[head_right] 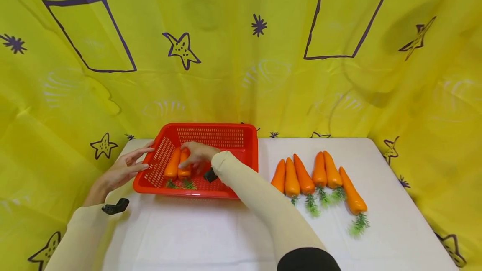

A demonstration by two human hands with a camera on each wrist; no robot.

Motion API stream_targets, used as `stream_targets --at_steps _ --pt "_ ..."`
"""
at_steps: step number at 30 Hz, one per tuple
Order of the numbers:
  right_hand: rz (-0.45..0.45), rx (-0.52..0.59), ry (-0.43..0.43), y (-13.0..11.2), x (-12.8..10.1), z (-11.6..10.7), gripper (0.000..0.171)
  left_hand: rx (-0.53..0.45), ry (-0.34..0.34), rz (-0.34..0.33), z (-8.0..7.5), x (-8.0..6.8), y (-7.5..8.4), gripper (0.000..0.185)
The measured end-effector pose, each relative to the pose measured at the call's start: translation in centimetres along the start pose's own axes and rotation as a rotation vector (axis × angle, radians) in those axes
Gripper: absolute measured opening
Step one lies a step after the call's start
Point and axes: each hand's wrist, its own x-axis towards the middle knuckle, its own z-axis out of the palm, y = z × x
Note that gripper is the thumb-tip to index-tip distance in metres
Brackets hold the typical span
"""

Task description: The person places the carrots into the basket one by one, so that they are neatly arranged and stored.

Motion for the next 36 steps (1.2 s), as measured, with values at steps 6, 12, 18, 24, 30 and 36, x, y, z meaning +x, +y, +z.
stream_targets --at_steps 6,12,18,24,30,36 --pt "-0.036 -0.181 -0.078 -1.4 -1.4 -1.2 0.081 0.009 0.008 -0.001 -0.1 -0.1 -0.1 0.052" --pt "-0.109 -0.326 -0.097 -2.5 -3.2 -3.0 0.079 0.066 0.038 -0.026 -0.2 -0.4 -0.1 0.053" --pt "-0.211 -0.502 -0.043 -2.3 -5.3 -5.2 0.078 0.094 0.041 -0.028 -0.2 -0.6 0.0 0.053" --pt "-0.258 -0.503 -0.001 -1.6 -8.2 -7.6 0.080 0.085 0.042 -0.014 -0.1 -0.5 0.3 0.053" --pt "-0.312 -0.488 0.102 0.1 -11.7 -9.9 0.078 0.090 0.036 -0.015 0.0 -0.3 0.2 0.052" --pt "-0.327 -0.434 0.186 2.2 -15.7 -11.9 0.077 0.088 0.032 -0.011 0.2 -0.2 0.0 0.052"
